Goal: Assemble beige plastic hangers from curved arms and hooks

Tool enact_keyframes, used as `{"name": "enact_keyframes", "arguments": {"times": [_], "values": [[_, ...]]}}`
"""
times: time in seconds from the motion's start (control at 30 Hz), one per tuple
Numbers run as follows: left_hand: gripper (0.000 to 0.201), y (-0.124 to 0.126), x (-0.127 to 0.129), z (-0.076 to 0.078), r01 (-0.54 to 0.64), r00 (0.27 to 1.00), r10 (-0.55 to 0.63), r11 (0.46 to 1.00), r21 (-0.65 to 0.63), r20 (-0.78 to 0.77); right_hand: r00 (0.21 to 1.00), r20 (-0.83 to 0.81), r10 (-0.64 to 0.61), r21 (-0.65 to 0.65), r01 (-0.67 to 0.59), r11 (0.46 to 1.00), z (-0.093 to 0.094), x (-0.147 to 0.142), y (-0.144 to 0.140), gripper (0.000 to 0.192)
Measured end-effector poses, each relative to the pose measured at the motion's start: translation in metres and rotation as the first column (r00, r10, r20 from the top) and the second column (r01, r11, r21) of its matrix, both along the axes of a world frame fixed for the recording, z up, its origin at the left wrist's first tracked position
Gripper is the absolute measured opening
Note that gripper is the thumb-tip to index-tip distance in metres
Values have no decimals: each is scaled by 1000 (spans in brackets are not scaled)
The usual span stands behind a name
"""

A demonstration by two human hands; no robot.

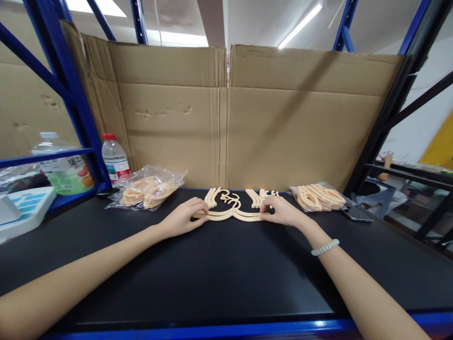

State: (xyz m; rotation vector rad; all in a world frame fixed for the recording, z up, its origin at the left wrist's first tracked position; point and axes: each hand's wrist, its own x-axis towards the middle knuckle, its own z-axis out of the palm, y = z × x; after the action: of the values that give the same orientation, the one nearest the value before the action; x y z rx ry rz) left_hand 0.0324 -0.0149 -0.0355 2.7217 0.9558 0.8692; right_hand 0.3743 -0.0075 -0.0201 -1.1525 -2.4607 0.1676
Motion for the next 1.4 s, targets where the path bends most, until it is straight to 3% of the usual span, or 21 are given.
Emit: {"name": "enact_keyframes", "arguments": {"times": [0.13,0.3,0.63,0.87,1.1,1.4], "values": [[17,1,3,-3,-4,994,12,997,76,-107,999,-15,30,-34,-30,999,-4,-7,-2,28],[16,4,1,-5,-15,983,37,992,125,-179,1000,3,25,-81,-24,996,-4,-15,-4,21],[15,-2,2,6,39,959,20,978,203,-282,998,-57,20,-165,-29,986,-1,-22,-12,17],[10,-4,1,6,66,947,9,972,224,-321,999,-18,37,-178,-39,983,0,-20,-12,13],[8,-10,5,4,2,958,73,965,263,-276,999,0,54,-177,-54,983,0,-20,-13,15],[8,-8,4,0,45,957,38,960,275,-287,998,5,64,-164,-63,984,-3,-22,-11,21]]}}
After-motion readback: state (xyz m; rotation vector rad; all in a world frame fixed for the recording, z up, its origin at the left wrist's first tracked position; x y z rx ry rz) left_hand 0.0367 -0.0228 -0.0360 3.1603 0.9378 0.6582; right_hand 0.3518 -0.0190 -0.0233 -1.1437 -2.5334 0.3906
